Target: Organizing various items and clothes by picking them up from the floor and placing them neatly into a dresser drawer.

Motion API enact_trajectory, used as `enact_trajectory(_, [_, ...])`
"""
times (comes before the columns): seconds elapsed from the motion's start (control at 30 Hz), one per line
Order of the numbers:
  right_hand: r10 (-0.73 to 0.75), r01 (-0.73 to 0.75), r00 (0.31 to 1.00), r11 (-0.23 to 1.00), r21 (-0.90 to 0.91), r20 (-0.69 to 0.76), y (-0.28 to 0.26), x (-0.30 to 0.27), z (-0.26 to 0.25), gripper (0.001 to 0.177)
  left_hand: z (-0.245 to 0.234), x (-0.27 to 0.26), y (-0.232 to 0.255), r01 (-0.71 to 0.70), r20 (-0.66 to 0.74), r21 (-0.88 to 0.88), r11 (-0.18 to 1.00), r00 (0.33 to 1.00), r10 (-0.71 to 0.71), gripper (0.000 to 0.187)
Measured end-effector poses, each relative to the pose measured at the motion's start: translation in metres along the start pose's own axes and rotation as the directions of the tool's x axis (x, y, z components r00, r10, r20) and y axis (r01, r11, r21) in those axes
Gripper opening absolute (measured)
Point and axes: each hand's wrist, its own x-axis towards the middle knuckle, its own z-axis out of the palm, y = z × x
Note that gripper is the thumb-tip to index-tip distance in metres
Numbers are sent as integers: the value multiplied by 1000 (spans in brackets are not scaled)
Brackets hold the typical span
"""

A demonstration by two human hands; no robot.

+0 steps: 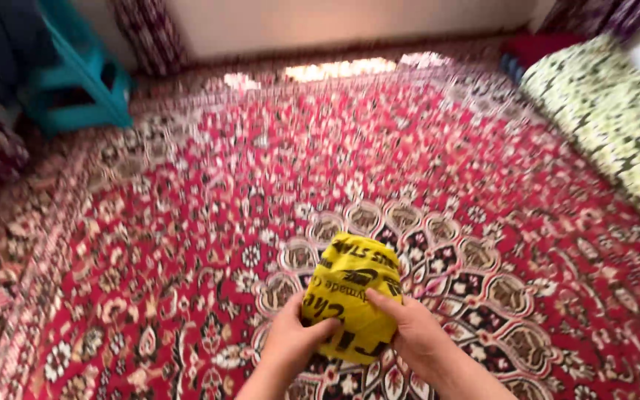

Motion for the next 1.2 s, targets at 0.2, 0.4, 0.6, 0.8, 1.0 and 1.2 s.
enact_trajectory(0.2, [-275, 200, 940, 925, -323, -204, -89, -65, 60, 74, -21, -14, 111, 23, 366, -171, 985, 930, 42, 50])
enact_trajectory(0.4, [-402, 538, 828, 374, -756, 390, -143, -128, 110, 85, -27, -36, 194, -84, 559, -25, 996, 825, 83, 46])
enact_trajectory(0.6, [-121, 328, 924, 740, -587, 363, -149, -123, 118, 63, -19, -60, 255, -313, 473, 66, 947, 846, 247, 46])
enact_trajectory(0.8, [-293, 289, 949, 676, -678, 112, -166, -140, 146, 53, -15, -75, 256, -394, 33, 321, 861, 913, 406, 62])
enact_trajectory(1.0, [-382, 329, 924, 833, -446, -33, -156, -120, 150, 50, 2, 1, 168, -33, -185, 70, 997, 982, 46, 67])
enact_trajectory(1.2, [-252, 248, 967, 965, -89, -29, -137, -123, 175, 49, 3, -59, 239, 352, 370, -605, 714, 918, -139, 49])
